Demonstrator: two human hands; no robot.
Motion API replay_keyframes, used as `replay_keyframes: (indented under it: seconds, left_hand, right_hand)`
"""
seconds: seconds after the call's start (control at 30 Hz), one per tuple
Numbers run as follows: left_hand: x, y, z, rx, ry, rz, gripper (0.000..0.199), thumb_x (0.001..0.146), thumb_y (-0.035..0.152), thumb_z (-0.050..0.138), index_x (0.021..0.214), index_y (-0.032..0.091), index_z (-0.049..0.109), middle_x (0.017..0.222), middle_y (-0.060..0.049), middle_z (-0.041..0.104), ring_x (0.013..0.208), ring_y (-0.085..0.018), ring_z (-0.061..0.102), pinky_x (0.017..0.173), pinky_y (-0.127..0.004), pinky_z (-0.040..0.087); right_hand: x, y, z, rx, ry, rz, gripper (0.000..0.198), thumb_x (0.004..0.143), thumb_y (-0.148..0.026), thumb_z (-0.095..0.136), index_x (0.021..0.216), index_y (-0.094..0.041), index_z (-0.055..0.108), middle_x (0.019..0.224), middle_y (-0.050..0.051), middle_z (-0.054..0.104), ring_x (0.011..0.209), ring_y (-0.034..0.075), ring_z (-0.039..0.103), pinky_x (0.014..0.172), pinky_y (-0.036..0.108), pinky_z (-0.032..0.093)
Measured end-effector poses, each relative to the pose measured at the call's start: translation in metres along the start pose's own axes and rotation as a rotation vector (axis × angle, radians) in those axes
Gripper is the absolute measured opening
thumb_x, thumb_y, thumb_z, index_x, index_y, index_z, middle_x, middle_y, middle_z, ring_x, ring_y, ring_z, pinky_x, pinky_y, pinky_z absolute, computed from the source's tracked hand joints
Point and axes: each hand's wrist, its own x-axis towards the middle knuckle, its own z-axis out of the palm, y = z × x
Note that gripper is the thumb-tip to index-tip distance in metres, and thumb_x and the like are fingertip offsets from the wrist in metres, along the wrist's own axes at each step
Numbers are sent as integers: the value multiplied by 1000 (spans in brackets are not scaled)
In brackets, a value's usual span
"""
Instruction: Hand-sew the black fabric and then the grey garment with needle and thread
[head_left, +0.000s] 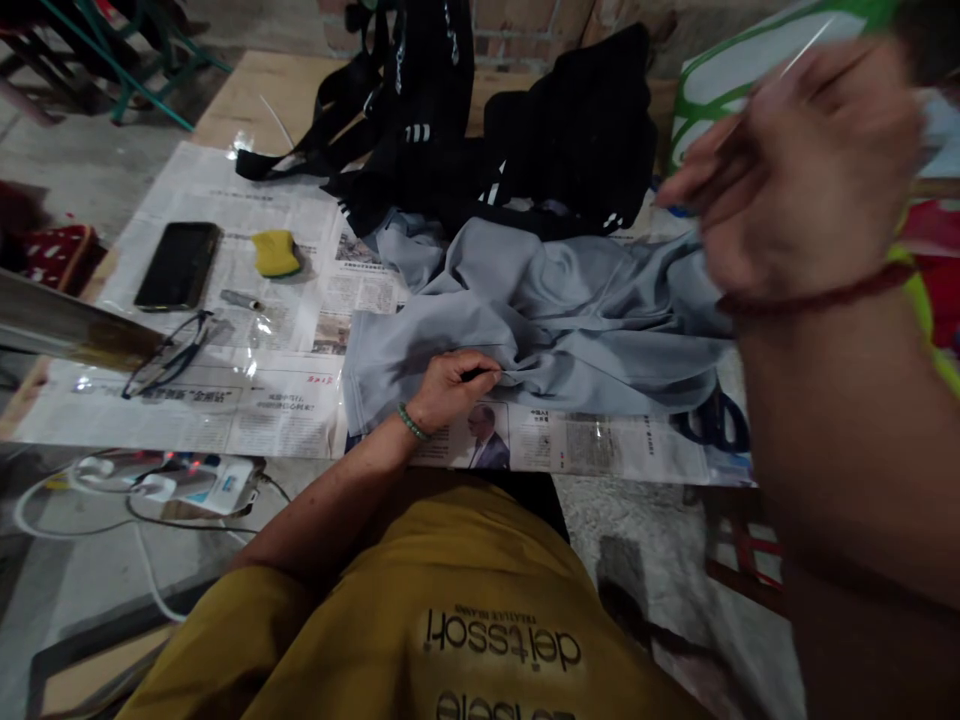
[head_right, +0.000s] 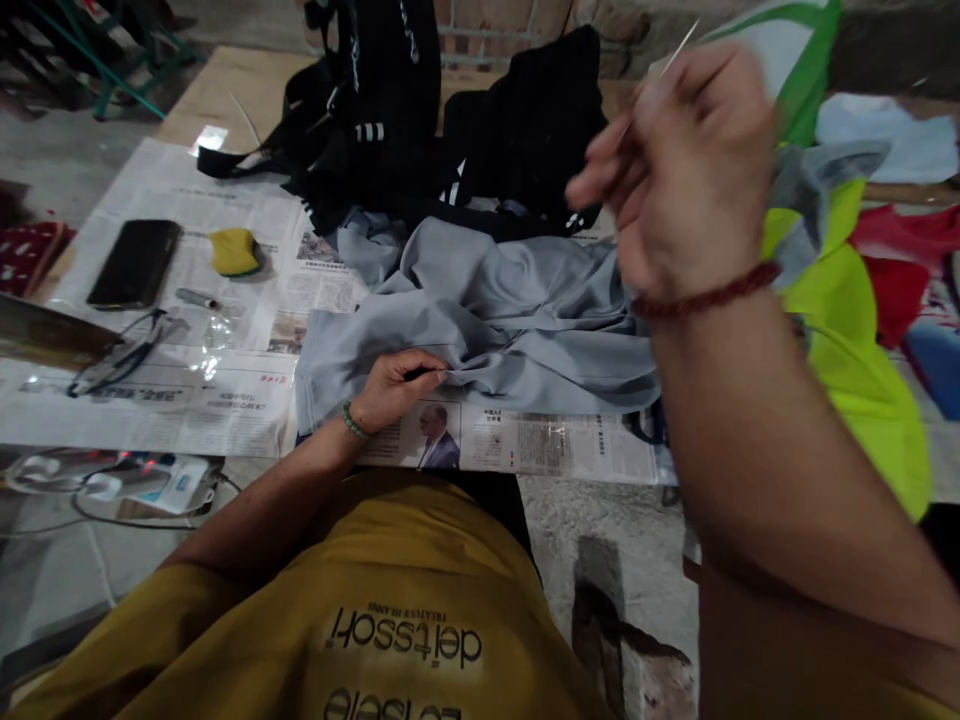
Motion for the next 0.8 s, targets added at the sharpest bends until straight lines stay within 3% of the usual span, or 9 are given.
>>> replay_keyframes:
  seconds: [0.03, 0.2, 0.33, 0.57, 0.8]
  left_hand:
    - [0, 1, 0, -9, 13, 32, 12, 82, 24, 62, 77, 17, 69, 77, -2, 69, 76, -13, 63, 74, -27, 51]
    - [-1, 2, -2, 20, 55, 134, 10, 82, 22, 62, 81, 17, 70, 77, -3, 69, 74, -13, 62, 74, -27, 51]
    - [-2, -1, -1, 84, 75, 141, 8, 81, 21, 63, 80, 18, 71, 76, -3, 71, 72, -12, 64, 73, -26, 51]
    - [-6, 0, -1, 153, 65, 97, 11, 79, 18, 62, 84, 20, 71, 82, -2, 72, 78, -13, 66, 80, -27, 51]
    - [-7, 2, -2, 186, 73, 119, 10, 78, 18, 61, 84, 19, 69, 80, -2, 70, 78, -14, 64, 78, -28, 50]
  right_hand:
    - [-21, 6, 6, 25, -2, -10, 15, 82, -20, 62, 78, -23, 48, 58, -8, 61, 43, 9, 56, 36, 20, 42]
    - [-140, 32, 30, 4, -146, 487, 20, 84, -39, 58, 91, -24, 47, 56, -7, 61, 34, 9, 50, 33, 20, 39]
    - [-198, 45, 44, -109, -245, 697, 23, 85, -43, 53, 90, -21, 51, 57, -6, 55, 36, 6, 45, 36, 18, 36]
    - [-208, 65, 50, -288, -239, 678, 18, 84, -38, 51, 86, -20, 53, 60, -4, 55, 41, 6, 44, 39, 19, 35]
    - [-205, 68, 56, -246, -209, 663, 18, 83, -39, 52, 86, -21, 52, 58, -5, 54, 40, 6, 43, 39, 19, 34]
